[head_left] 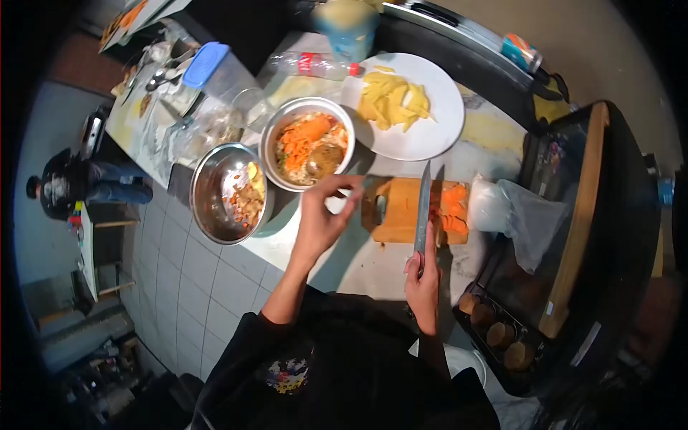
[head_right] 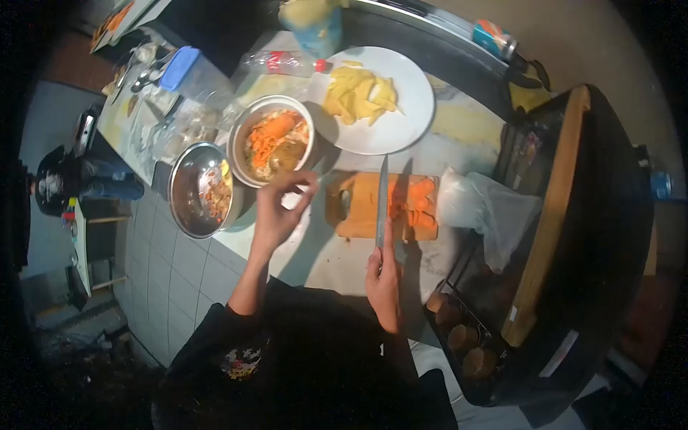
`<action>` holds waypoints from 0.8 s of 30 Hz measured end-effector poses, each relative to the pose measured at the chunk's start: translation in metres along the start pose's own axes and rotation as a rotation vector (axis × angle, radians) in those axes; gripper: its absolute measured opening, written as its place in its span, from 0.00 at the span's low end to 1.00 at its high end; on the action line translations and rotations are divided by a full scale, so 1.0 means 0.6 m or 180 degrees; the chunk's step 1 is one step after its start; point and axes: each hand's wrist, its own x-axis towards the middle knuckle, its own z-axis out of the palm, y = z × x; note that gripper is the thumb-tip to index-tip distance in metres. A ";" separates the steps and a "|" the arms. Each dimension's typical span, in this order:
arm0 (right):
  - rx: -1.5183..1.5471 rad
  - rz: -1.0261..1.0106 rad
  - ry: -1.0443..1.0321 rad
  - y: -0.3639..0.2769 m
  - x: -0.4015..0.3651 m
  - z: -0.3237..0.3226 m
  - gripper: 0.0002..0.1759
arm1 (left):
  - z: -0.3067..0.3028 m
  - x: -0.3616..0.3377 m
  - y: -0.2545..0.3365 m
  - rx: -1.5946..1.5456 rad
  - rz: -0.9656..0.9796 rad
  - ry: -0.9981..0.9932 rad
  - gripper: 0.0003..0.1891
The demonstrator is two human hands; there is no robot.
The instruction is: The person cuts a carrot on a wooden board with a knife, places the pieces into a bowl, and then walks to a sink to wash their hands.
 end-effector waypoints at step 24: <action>-0.0143 0.0340 0.0352 -0.016 -0.037 -0.010 0.35 | 0.134 0.012 -0.025 0.0596 0.0782 -0.0833 0.04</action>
